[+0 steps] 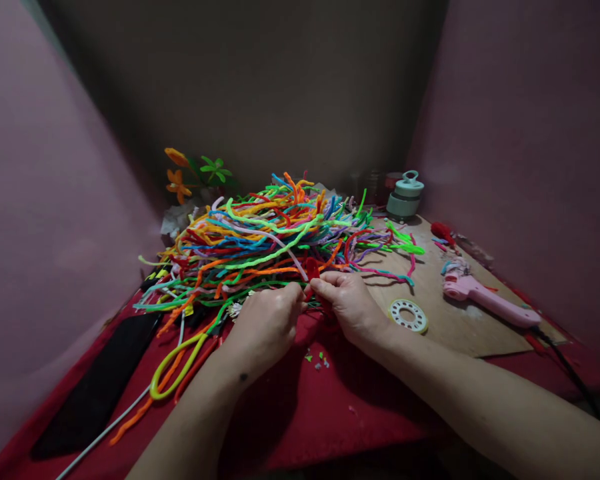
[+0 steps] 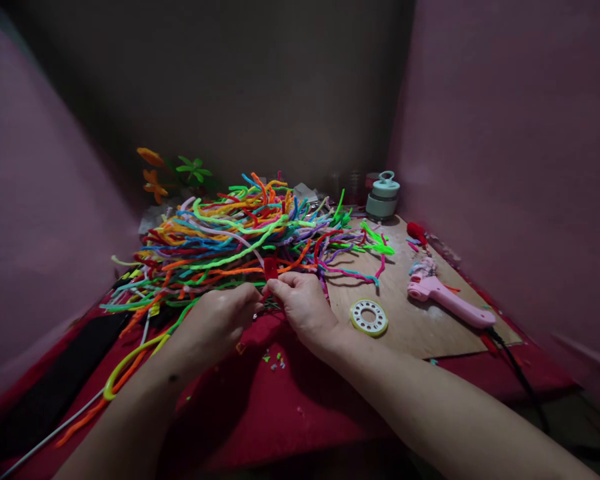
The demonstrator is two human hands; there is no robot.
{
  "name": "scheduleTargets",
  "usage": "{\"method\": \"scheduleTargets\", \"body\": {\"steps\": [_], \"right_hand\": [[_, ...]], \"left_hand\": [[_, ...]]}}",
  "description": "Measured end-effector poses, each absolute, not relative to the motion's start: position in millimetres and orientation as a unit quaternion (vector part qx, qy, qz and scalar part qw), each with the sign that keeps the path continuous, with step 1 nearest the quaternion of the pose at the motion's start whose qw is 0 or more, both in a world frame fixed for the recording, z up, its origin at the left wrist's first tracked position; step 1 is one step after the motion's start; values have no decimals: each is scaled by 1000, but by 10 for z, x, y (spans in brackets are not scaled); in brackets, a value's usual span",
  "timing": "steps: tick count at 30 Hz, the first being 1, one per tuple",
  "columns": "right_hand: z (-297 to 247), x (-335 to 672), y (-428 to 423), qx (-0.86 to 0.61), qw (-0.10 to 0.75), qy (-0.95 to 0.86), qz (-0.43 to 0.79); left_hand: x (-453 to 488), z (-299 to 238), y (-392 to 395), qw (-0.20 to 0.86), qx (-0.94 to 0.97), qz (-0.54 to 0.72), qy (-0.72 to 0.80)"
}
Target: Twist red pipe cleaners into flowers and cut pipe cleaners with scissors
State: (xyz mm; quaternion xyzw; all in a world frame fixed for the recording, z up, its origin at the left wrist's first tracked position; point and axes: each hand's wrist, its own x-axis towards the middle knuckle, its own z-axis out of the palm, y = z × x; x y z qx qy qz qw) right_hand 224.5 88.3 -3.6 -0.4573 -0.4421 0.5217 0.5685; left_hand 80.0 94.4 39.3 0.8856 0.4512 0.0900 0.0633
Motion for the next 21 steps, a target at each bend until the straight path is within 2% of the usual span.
{"method": "scheduleTargets", "body": {"steps": [8,15,18,21], "right_hand": [[19,2193,840,-426,575,-410,566],[25,2259,923,-364,628,-333,602],[49,2282,958,-319,650,-273,633],[75,2271,955,-281,658,-247,653]], "left_hand": [[711,510,974,359,798,185,446],[713,493,1047,428,684,316,499],[733,418,1089,494,591,387,507],[836,315,1066,591,567,364,444]]}}
